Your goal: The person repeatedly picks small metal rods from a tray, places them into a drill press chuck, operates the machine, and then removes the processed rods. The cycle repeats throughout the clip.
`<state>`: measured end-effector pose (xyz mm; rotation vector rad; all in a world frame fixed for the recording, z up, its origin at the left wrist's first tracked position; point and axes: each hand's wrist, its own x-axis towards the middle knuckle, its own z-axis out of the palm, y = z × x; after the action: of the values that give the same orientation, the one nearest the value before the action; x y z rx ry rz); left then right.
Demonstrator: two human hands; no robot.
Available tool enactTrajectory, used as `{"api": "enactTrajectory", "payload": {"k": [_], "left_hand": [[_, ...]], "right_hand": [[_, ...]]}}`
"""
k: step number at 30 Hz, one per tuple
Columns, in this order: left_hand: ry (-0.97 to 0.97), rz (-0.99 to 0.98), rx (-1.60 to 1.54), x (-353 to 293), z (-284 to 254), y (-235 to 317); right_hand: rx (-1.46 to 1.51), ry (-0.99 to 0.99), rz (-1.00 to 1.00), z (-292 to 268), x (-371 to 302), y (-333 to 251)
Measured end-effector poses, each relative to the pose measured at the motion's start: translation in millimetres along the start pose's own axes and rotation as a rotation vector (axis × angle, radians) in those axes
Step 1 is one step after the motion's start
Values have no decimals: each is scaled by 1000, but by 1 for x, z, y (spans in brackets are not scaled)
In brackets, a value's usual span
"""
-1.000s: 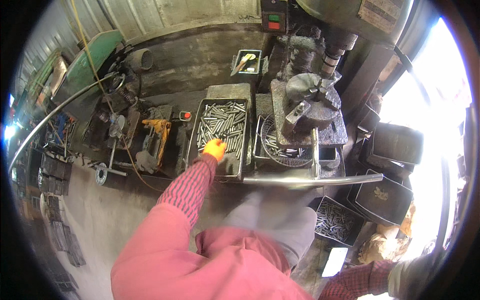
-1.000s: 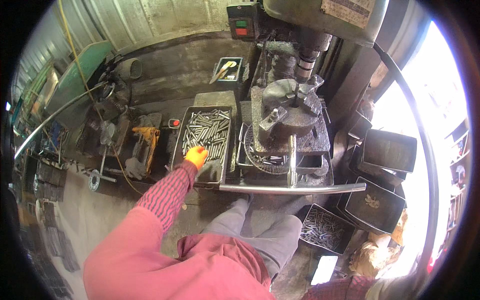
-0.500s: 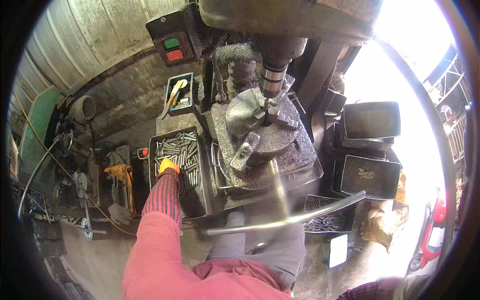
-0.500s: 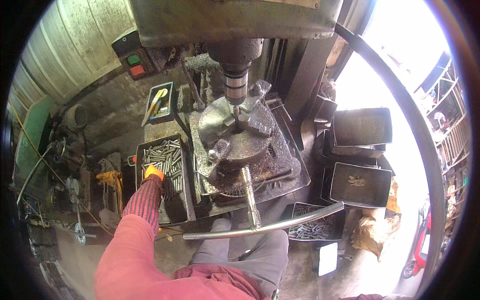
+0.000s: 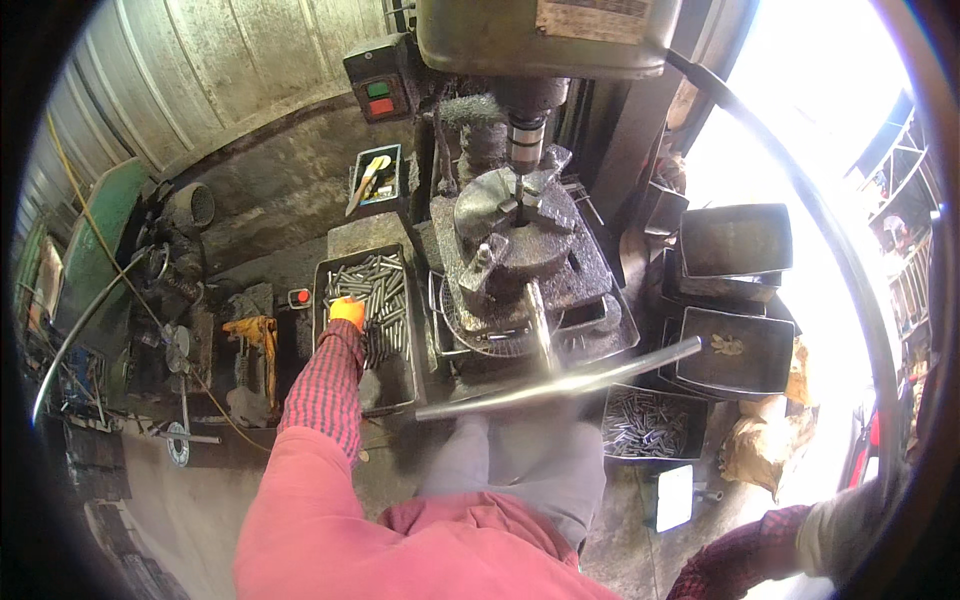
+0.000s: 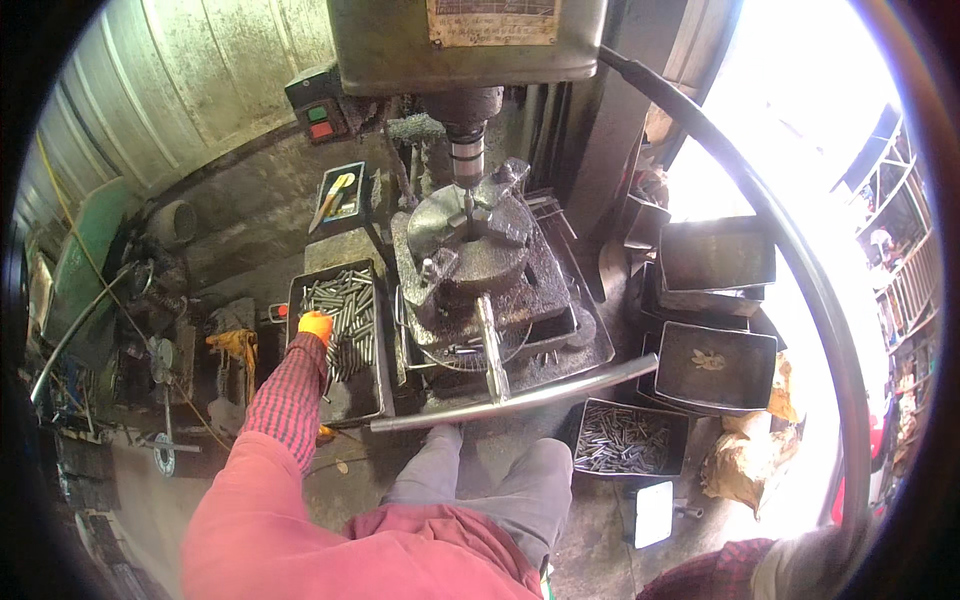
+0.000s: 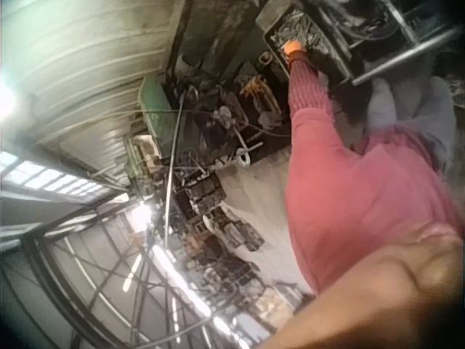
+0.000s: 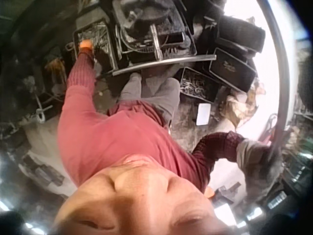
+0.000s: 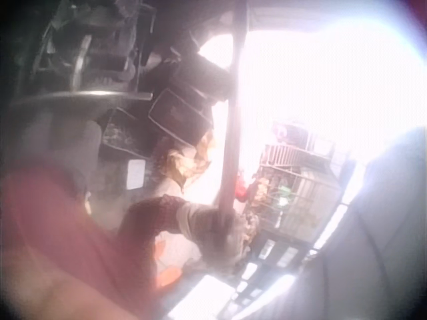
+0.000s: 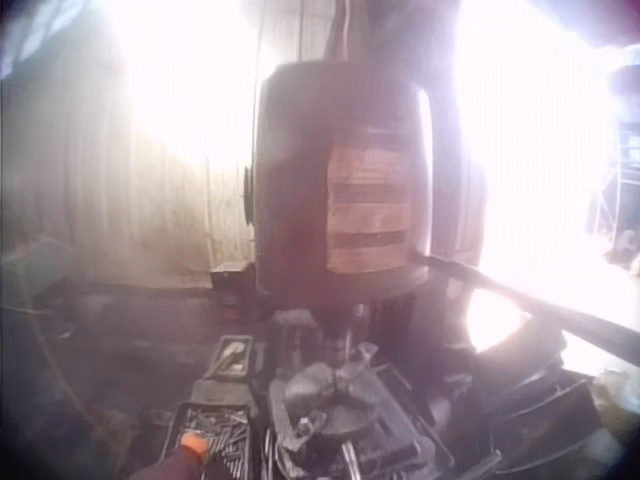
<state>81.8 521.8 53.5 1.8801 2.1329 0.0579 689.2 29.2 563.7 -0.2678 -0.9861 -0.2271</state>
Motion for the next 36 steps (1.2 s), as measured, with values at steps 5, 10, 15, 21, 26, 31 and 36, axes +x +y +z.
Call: {"api": "enactTrajectory", "payload": {"k": [5,10,15,21,26,31,36], "left_hand": [[93,49,-1187,-79,-76,51],[18,183,-1460,-175,-160,83],[67,253,-1313,-238,-172,87],[-26,198,-1350,-290,-156,71],[-68,22,-1396,-336,-162,42],[85,20,-1498,-376,-180,20],[233,208,-1443,-354,-235,23]], "right_hand": [[127,12,113,21,4,-2],[261,3,184,57,11,-1],[402,2,267,78,16,-14],[76,13,485,-22,-9,32],[165,255,1334,-153,-166,89],[183,832,1467,-90,-227,136],[-98,-367,1255,105,-181,147]]}}
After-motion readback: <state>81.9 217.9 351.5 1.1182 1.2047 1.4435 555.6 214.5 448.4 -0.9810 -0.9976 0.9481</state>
